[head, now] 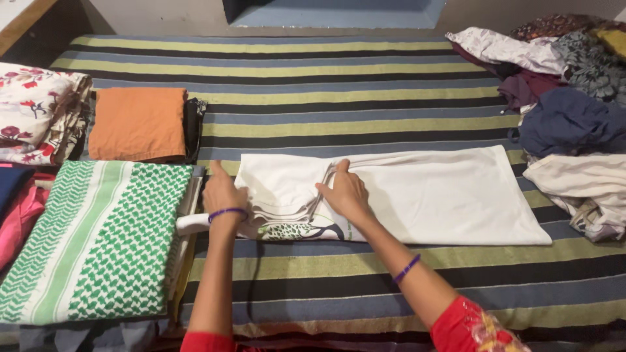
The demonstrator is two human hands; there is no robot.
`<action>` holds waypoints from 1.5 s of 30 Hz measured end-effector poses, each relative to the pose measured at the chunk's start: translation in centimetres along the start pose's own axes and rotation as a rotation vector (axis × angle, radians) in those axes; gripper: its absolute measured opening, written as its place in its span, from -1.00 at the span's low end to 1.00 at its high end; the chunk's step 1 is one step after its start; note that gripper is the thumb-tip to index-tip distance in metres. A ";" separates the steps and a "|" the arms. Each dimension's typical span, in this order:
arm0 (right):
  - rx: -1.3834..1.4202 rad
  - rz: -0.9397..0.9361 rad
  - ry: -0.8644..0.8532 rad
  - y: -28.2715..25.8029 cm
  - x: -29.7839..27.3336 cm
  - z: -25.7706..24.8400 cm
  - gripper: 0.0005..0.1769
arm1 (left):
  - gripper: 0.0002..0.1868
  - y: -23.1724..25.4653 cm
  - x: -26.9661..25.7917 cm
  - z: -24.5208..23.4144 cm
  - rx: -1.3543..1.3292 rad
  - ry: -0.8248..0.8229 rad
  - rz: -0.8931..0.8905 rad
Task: The person folds a green-and-white patterned cloth, a white polo shirt, and a patterned garment on a striped bed. Each item is smoothed, folded into a compact rectangle, and placed in a neat stack on the left side of the bed.
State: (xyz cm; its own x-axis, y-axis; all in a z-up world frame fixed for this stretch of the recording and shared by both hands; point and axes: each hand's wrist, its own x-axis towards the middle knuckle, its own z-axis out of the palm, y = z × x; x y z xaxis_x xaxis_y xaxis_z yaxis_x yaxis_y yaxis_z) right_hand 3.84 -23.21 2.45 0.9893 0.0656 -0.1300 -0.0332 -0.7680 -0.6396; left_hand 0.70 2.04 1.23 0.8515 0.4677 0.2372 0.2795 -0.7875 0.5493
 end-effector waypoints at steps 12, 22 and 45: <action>-0.233 -0.946 -0.049 -0.6 -2.1 4.9 -0.30 | -0.53 -4.1 -11.6 -2.7 -0.553 -0.131 -0.622; -0.317 -1.016 -0.092 -1.6 -1.9 5.5 -0.24 | -0.26 -9.4 -7.0 7.7 -1.040 0.310 -0.600; 0.865 -0.213 -0.316 0.1 8.8 2.7 -0.62 | -0.54 -1.6 -11.3 2.6 -0.060 0.008 0.618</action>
State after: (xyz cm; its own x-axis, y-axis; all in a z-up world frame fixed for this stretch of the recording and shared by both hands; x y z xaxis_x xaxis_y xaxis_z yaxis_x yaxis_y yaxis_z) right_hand 12.20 -20.97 -0.81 0.9066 0.4172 -0.0636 -0.0750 0.0109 -0.9971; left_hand -8.21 -3.01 -4.41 0.8447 -0.0643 0.5313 -0.2894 -0.8900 0.3524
